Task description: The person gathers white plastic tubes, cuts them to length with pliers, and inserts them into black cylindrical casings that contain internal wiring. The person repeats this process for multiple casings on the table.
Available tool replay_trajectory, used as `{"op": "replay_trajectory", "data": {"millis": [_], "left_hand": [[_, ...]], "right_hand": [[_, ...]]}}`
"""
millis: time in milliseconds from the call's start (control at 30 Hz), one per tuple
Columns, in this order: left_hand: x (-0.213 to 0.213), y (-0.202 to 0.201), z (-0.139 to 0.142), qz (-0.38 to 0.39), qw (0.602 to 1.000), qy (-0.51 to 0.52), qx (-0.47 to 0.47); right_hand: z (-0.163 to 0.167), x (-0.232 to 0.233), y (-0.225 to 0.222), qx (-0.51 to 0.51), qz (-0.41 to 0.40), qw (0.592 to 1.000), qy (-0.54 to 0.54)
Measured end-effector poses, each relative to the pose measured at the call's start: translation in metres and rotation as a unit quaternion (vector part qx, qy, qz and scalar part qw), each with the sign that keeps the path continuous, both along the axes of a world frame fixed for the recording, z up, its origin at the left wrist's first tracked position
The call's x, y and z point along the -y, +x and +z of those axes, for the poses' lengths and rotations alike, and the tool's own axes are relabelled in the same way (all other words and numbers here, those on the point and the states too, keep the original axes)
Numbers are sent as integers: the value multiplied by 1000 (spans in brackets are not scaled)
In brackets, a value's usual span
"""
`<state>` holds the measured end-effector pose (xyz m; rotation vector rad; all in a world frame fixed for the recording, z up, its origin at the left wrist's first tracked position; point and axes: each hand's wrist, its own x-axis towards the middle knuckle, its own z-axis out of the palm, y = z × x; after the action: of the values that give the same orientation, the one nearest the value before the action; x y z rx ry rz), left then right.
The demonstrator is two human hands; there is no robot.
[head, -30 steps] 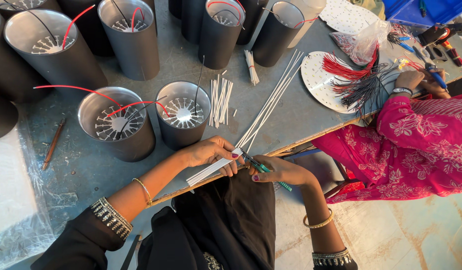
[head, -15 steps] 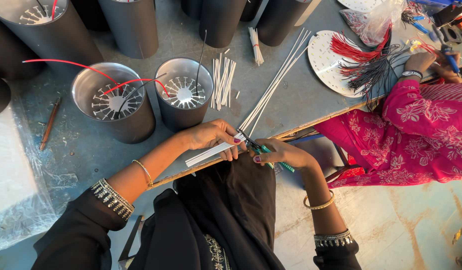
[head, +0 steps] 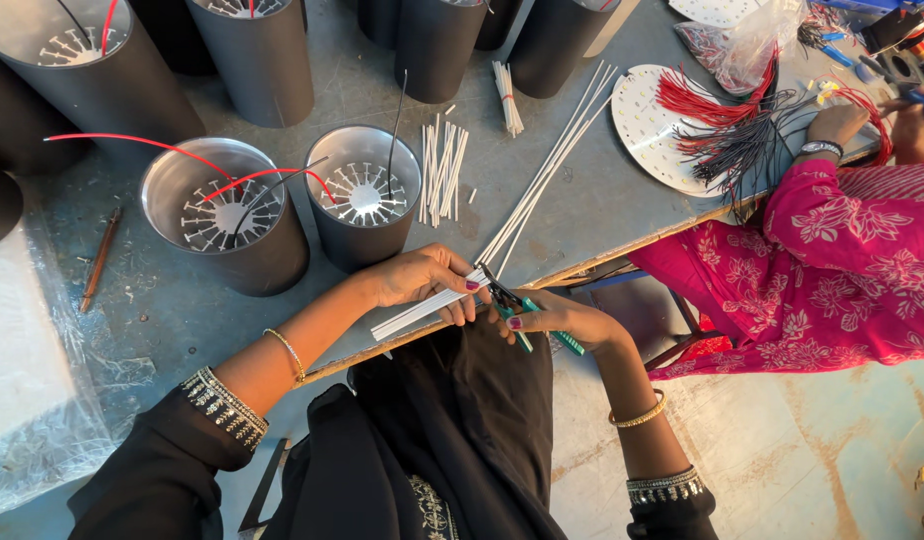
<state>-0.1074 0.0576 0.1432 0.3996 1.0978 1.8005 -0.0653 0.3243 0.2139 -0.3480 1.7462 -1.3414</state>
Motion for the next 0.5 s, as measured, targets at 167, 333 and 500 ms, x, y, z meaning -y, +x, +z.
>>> {"op": "replay_trajectory", "data": {"millis": [167,333,500], "left_hand": [[1,-2,1,-5,1000,-12,-5],[2,-2,4,-22,999,-19,-14],[3,-5,4,-24,999,-13,-20]], "right_hand": [[-6,0,-4,-5,18,1000,18],[-7,-4,-8,-79,59,990,105],[-1,-3,-13,-161,100,974,125]]}}
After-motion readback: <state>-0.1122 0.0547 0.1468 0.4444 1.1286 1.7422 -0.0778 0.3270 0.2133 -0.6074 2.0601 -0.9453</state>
